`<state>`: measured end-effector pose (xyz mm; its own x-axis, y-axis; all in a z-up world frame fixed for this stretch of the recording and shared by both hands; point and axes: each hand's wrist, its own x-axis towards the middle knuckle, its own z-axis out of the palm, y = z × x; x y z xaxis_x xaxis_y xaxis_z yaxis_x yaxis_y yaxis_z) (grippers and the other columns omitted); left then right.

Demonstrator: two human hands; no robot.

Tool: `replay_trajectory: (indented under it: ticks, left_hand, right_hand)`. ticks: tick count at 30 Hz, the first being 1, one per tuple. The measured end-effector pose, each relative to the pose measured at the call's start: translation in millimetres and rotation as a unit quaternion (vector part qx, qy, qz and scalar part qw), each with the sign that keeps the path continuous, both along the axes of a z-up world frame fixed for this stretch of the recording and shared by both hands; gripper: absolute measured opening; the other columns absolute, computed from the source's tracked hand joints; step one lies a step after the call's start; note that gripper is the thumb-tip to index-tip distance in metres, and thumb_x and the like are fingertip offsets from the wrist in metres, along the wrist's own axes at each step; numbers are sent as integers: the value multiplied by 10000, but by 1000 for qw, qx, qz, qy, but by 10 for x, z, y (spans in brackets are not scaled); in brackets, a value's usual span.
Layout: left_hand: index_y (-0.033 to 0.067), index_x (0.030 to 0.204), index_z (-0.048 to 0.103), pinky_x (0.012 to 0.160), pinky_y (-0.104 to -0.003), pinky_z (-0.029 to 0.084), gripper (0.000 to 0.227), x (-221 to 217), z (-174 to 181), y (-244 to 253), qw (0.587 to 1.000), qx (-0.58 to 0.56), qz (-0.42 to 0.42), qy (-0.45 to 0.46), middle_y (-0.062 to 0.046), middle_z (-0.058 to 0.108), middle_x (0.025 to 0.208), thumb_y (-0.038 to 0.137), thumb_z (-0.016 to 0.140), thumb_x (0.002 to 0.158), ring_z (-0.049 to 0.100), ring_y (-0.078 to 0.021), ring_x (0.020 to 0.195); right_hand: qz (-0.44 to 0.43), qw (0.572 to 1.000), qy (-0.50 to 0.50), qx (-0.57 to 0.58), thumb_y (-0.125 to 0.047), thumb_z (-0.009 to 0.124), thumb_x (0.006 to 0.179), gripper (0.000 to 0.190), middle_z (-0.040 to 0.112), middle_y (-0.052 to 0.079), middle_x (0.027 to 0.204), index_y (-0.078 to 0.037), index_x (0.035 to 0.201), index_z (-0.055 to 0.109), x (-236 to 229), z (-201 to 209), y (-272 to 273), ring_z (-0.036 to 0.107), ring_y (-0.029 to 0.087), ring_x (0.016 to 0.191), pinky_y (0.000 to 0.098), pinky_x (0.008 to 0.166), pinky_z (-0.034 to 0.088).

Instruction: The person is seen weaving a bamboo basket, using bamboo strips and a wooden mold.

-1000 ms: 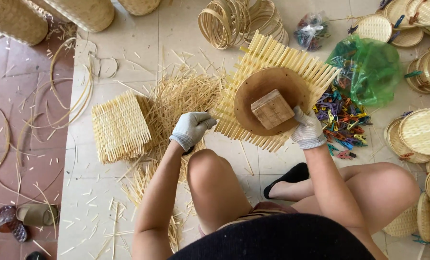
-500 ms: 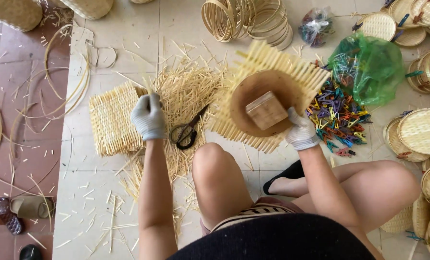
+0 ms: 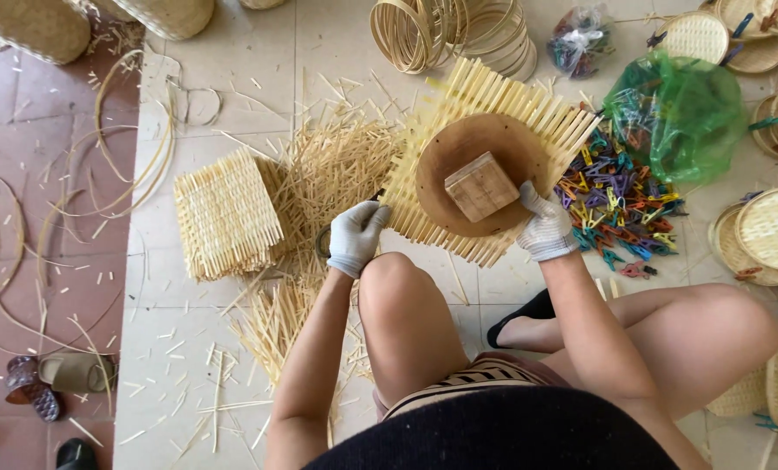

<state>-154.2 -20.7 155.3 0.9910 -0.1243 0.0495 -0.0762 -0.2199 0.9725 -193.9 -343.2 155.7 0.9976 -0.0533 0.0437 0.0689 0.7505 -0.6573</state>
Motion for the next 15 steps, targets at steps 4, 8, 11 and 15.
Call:
replay_trajectory:
  ticks: [4,8,11,15]
  left_hand:
    - [86,963,761,712,-340,546,86,-13,51,149,939,231,105,-233,-70,748,857,161,732,932,660,-198,784]
    - [95,1007,758,668,-336,544,169,-51,-285,646,869,368,227,-241,-67,725,837,53,595,1015,651,-184,734]
    - [2,1207,702,853,-291,620,365,-649,-327,1022,914,121,325,-210,-131,739,1103,-57,437,962,739,-190,964]
    - [-12,1152,699,836,-282,595,314,-1703,-1444,1852,867,125,478,-66,-161,732,1056,-116,497,935,697,-205,955]
  right_hand:
    - [6,1000,20,-11,-234,814,874,757,577,123,1474,-55,1519,459,18,-93,59,528,308,1399,457,1215,414]
    - [0,998,37,-41,-253,797,859,761,589,113,1473,-69,1518,464,-35,-64,29,530,302,1399,447,1216,398]
    - [-67,995,23,-68,-236,762,881,728,582,76,1458,-113,1517,429,-30,-205,-209,532,279,1380,435,1212,397]
    - [-160,976,78,-125,-228,675,1025,608,607,131,1448,0,1549,468,-58,-658,-1094,573,281,1348,436,1222,427]
